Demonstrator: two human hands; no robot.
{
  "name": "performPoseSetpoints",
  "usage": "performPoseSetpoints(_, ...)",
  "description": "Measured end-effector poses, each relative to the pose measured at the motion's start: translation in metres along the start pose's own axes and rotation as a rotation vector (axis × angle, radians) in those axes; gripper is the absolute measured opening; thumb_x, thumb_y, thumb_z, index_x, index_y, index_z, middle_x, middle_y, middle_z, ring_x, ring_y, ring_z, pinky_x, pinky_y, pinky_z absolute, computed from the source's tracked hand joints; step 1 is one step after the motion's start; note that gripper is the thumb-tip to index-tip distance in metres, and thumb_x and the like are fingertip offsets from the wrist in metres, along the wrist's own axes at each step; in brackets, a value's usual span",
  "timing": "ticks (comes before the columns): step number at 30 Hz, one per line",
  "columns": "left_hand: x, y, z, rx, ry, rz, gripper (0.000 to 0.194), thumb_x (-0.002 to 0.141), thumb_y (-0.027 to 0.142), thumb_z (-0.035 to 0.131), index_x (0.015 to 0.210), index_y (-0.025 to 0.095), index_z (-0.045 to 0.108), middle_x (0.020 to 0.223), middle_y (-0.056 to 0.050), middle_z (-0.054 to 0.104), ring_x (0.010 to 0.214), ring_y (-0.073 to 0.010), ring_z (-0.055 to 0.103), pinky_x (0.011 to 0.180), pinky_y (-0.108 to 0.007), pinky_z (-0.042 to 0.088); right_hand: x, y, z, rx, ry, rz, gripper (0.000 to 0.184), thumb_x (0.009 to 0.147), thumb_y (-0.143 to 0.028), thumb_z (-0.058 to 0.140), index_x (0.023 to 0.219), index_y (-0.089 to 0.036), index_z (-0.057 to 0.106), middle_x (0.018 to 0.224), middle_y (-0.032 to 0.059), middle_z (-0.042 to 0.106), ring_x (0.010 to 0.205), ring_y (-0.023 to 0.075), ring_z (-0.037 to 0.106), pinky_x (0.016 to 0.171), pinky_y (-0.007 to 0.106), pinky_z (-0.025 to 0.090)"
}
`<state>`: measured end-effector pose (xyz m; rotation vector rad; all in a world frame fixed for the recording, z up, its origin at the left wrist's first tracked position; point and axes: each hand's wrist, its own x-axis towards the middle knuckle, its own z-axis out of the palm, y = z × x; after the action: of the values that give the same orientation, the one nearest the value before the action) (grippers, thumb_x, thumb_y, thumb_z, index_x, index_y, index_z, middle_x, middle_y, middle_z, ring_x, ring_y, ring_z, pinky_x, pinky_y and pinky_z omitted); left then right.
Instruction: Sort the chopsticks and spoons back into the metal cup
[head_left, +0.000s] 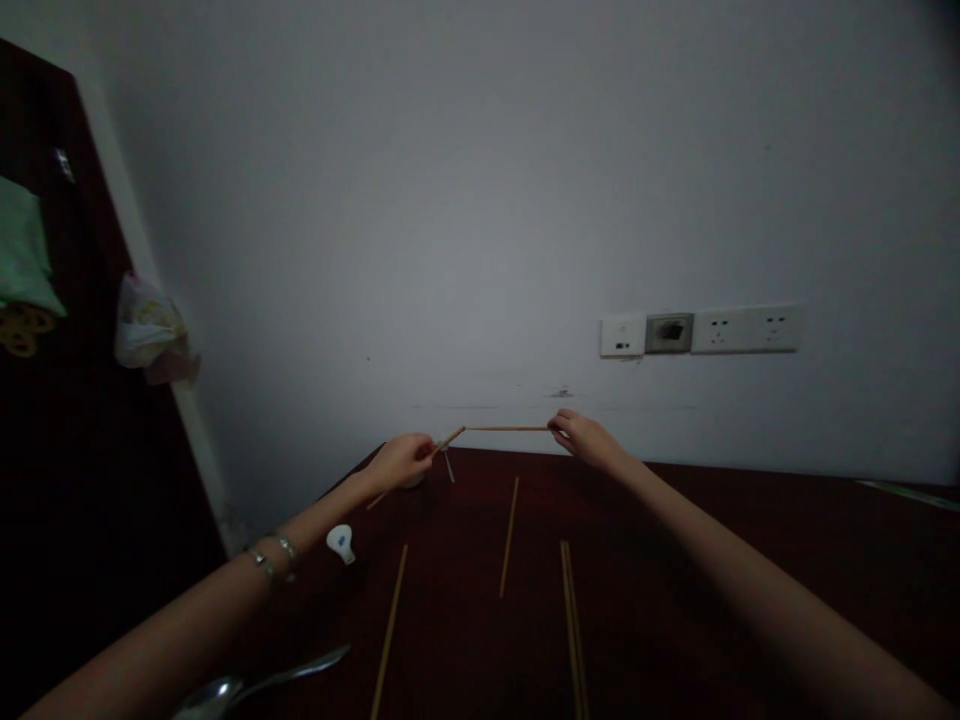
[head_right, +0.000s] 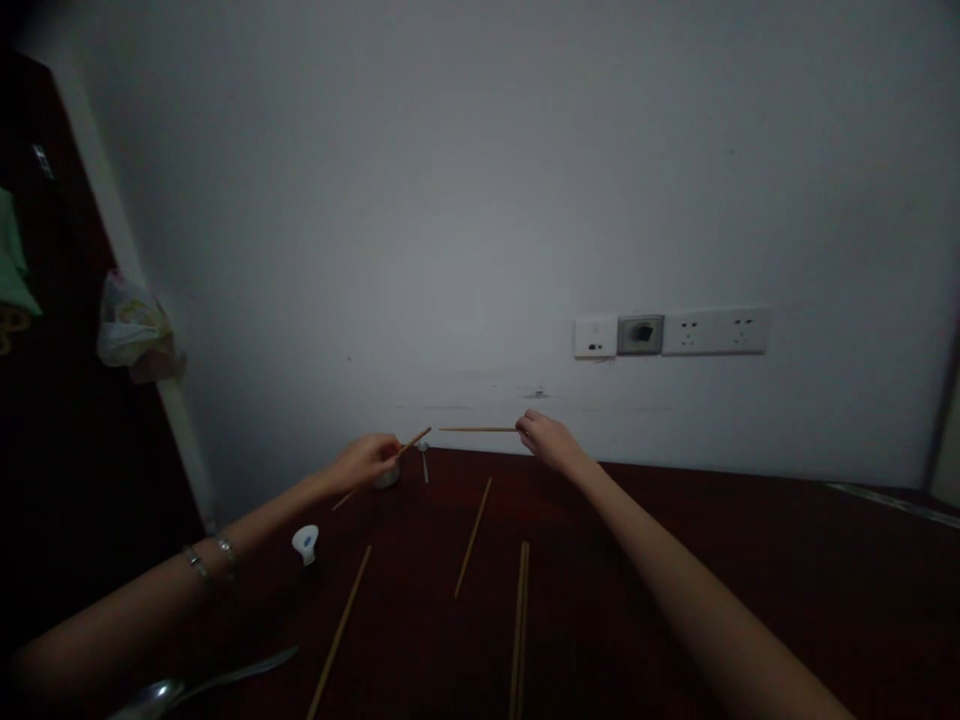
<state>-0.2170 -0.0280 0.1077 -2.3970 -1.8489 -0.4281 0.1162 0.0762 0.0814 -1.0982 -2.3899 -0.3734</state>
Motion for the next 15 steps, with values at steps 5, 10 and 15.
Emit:
performPoseSetpoints(5,0.016,0.028,-0.01,-0.407,0.197,0.042,0.017,0.072,0.024,0.048,0.082,0.013,0.056,0.073,-0.002,0.06,0.068,-0.0114,0.054,0.064,-0.023,0.043,-0.023,0.007,-0.055,0.215,0.024,-0.02,0.019,0.079,-0.02,0.045,0.085,-0.015,0.062,0.09,0.0077,0.061,0.079,0.015,0.057,0.073,0.024,0.042)
performPoseSetpoints(10,0.023,0.074,-0.016,-0.785,0.136,0.04,0.018,0.069,0.027,0.053,0.08,0.013,0.055,0.07,-0.001,0.058,0.062,-0.0094,0.054,0.051,-0.019,0.044,-0.043,0.006,-0.101,0.391,-0.059,0.069,0.013,0.071,-0.02,0.053,0.075,-0.014,0.064,0.077,0.0061,0.065,0.074,0.0157,0.058,0.071,0.026,0.044)
performPoseSetpoints(15,0.021,0.128,-0.027,-1.028,0.121,0.068,0.019,0.066,0.026,0.059,0.077,0.011,0.057,0.069,-0.003,0.059,0.061,-0.0103,0.056,0.049,-0.019,0.045,-0.058,0.002,-0.134,0.693,-0.151,0.164,0.019,0.068,-0.029,0.058,0.074,-0.012,0.065,0.065,0.003,0.063,0.059,0.0122,0.057,0.059,0.025,0.048)
